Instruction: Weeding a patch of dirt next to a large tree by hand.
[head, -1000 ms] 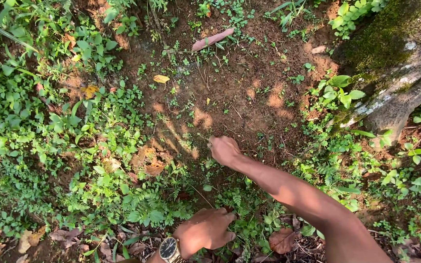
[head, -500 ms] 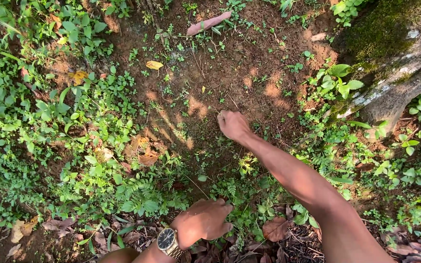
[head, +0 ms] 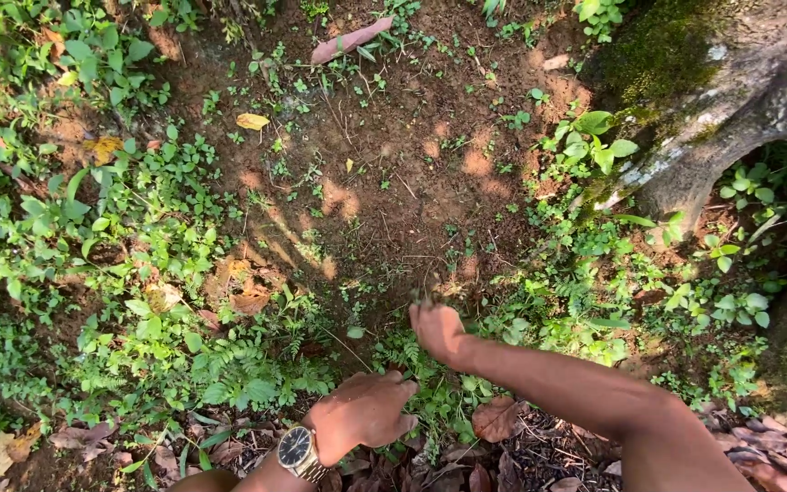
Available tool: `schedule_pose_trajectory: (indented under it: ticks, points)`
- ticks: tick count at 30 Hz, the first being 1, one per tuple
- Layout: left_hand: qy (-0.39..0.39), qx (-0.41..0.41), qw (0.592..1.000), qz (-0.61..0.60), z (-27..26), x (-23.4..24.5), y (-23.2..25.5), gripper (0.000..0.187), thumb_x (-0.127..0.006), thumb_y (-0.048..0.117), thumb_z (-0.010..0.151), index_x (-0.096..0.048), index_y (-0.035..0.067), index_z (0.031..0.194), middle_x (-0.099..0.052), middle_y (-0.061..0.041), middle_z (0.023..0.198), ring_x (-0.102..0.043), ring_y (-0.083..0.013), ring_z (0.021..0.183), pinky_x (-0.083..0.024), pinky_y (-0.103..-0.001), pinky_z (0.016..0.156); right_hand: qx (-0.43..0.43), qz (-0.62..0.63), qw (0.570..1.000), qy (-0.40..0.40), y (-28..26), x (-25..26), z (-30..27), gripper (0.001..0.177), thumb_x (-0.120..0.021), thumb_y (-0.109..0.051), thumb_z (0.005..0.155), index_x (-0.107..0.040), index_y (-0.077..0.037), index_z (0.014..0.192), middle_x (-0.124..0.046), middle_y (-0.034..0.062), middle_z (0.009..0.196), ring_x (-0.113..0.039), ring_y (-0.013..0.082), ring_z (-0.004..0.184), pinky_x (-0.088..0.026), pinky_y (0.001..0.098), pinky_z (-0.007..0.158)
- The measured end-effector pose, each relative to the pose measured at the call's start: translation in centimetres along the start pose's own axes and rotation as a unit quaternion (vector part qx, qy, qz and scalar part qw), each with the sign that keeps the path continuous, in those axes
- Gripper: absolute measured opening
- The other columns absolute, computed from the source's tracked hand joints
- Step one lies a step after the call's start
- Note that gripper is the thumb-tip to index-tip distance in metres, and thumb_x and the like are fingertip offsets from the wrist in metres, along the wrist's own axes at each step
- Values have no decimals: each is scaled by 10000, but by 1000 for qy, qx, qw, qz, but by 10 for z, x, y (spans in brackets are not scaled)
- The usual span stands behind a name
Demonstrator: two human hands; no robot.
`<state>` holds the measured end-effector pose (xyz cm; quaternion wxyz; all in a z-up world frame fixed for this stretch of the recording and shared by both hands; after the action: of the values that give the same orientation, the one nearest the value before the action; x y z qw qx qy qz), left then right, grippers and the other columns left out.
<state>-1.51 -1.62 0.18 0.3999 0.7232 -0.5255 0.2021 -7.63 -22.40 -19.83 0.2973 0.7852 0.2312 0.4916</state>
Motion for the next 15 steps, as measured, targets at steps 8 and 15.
schedule_pose_trajectory:
  ticks: [8,15]
  points:
    - [1,0,1000,16,7,-3,3,599,-527,383,994,-439,64,1493,-422,-221,1549,-406,-364,1445,-319,-485,1197,127,330,920,-168,9,42,-47,263,-443,-120,1058,-599,-41,1254,-615,95,845,-427,88,551,-378,232,412]
    - [11,-16,999,25,18,-12,0,616,-543,408,996,-438,45,1483,-432,-239,1526,-398,-372,1441,-323,-485,1191,-176,369,911,60,122,68,-62,534,-402,-556,1048,-585,-58,1100,-523,16,583,-385,74,415,-348,256,323]
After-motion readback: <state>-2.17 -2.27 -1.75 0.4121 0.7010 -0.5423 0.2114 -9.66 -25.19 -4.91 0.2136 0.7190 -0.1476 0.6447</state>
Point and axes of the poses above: each hand's wrist, its own z-axis towards the middle knuckle, its own x-axis out of the back of the hand, y = z × x, the point moved 1 cm from there along z, towards the middle knuckle
